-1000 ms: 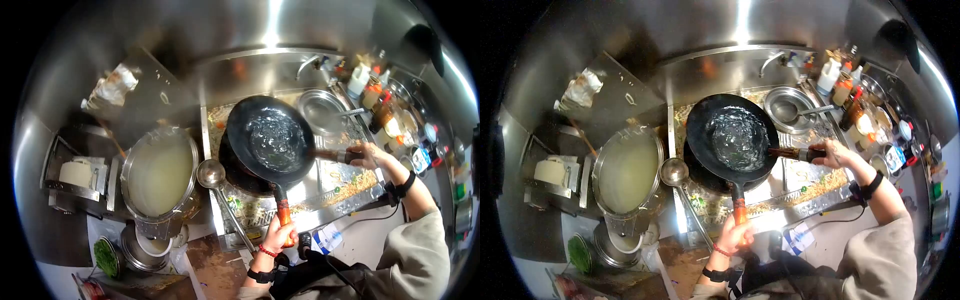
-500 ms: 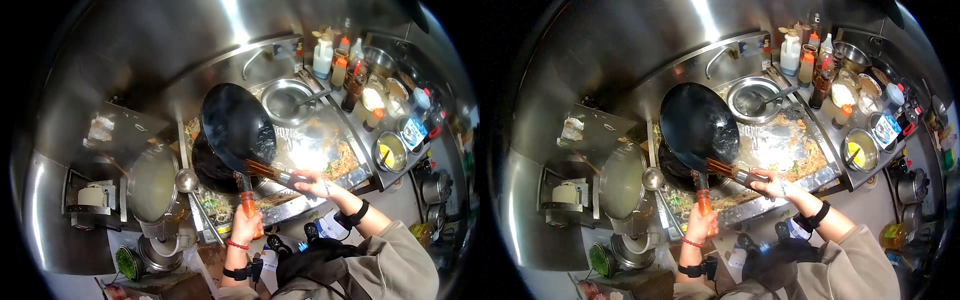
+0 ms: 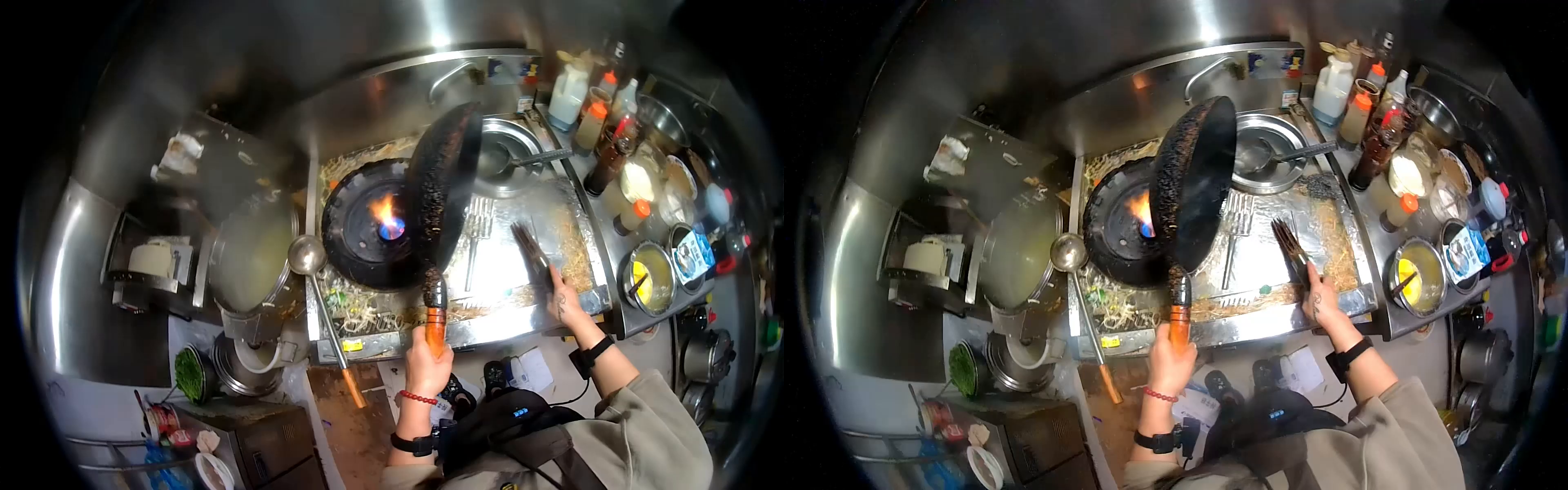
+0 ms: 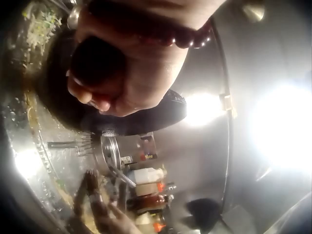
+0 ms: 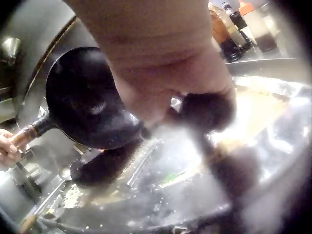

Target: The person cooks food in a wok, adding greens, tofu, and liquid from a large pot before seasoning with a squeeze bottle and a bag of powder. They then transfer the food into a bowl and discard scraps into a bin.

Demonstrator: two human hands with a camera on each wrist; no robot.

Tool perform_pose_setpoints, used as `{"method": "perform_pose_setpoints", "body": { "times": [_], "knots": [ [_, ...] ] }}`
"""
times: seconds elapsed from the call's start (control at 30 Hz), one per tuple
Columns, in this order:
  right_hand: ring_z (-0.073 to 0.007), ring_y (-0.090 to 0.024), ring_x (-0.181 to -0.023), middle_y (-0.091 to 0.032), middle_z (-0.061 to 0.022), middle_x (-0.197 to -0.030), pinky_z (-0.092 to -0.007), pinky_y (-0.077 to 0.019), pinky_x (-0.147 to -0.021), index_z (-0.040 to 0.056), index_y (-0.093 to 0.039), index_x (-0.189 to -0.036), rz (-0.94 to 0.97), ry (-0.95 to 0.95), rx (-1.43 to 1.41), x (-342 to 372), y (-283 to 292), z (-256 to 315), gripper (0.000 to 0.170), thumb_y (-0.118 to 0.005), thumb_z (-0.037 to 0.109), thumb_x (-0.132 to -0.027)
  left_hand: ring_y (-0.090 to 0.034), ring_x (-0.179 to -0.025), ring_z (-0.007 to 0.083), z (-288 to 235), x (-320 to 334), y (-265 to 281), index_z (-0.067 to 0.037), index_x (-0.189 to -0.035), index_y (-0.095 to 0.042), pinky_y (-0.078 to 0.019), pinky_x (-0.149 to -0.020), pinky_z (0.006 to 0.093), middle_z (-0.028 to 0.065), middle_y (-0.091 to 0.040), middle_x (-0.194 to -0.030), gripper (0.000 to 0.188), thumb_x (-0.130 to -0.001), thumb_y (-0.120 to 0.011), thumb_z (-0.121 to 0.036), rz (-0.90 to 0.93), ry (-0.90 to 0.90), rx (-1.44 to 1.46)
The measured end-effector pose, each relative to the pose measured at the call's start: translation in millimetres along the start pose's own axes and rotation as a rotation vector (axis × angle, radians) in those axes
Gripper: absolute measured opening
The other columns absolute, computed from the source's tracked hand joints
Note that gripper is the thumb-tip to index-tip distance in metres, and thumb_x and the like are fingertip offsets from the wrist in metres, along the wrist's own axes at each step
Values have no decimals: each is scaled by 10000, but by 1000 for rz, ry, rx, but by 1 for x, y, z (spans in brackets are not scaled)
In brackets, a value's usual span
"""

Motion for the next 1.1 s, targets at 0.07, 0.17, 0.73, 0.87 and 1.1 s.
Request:
{"method": "perform_pose_setpoints", "body": {
  "times": [0.07, 0.17, 0.73, 0.87, 1.1],
  "knots": [
    [-491, -424, -1134, -378, -335, -1268, -453, -378, -976, 93, -296, -1385, -153, 102, 55, 7, -5, -2, 753, -560, -15, -688, -611, -793, 423, 12, 0, -1, -25, -1061, -458, -486, -692, 448, 254, -623, -804, 347, -764, -604, -130, -7, -10, 67],
    [-493, -400, -1166, -382, -336, -1269, -462, -344, -1009, 42, -336, -1350, -178, 245, 168, 29, 17, 9, 715, -587, -1, -682, -553, -497, 175, 58, -7, -19, -34, -1021, -457, -449, -450, 300, 72, -564, -695, 284, -787, -617, -58, -32, -90, 358],
    [-409, -451, -1151, -495, -262, -1209, -425, -405, -954, 21, -478, -1240, 501, 511, 187, 127, -71, 108, 579, -676, 140, -709, -588, -874, 245, 175, -20, -34, -15, -1155, -491, -508, -758, 354, 139, -595, -980, 388, -905, -529, -309, 772, 304, 1920],
    [-266, -649, -829, -654, -176, -941, -325, -524, -720, -21, -523, -1162, 582, 522, 99, 131, -99, 128, 435, -642, 81, -756, -561, -941, 268, 355, 11, -175, -12, -1108, -508, -499, -824, 411, 139, -569, -1014, 418, -877, -555, -358, 234, 989, 1851],
    [-204, -618, -981, -639, -131, -1060, -290, -501, -814, 3, -476, -1251, 1099, 253, -416, 162, -220, 278, 439, -623, 74, -844, -535, -977, 288, 466, -65, -254, -40, -1122, -491, -495, -824, 439, 140, -540, -1054, 377, -895, -513, -340, -281, 1277, 2305]
  ]
}}
Point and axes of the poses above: each hand's wrist, its own x-axis away from the middle knuckle, its own y-axis out of the back of the hand, z = x × y, the point moved 5 cm from there along -x, towards the middle knuckle
